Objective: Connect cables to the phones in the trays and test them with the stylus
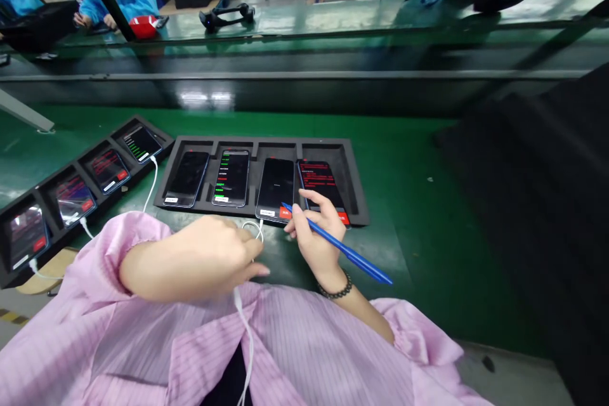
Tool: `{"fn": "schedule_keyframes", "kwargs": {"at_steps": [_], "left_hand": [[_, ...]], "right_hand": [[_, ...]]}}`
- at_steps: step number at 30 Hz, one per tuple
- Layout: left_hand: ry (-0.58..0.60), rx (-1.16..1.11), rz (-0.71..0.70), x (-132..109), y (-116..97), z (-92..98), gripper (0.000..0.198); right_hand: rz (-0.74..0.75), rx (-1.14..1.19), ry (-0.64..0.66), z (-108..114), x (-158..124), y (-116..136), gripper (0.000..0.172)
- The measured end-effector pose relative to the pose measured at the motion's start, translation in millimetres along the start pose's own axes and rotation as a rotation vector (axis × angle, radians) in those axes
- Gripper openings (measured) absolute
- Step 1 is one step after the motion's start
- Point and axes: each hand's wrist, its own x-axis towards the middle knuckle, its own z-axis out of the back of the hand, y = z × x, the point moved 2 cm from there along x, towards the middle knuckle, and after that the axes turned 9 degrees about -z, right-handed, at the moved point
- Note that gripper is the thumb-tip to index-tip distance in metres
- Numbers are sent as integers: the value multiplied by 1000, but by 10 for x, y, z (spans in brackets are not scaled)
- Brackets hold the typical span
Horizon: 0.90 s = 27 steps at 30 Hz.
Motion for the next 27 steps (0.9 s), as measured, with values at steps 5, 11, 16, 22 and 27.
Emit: {"fn": "schedule_keyframes", "kwargs": {"at_steps": [5, 11, 16, 22, 27], "left_hand": [[56, -85, 451, 224, 146, -269, 39], [-72, -190, 654, 256, 363, -604, 47], [-33, -239, 666, 293, 410, -706, 44], [15, -268, 632, 329, 394, -757, 37], [11, -303, 634, 348, 393, -784, 39]], "right_hand": [[231, -198, -18, 45, 15, -32, 16], [535, -622, -25, 96, 25, -58, 20], [299, -343, -64, 51, -35, -71, 30], [-21, -22, -11, -81, -62, -78, 13], [-123, 84, 69, -88, -71, -140, 8]]}}
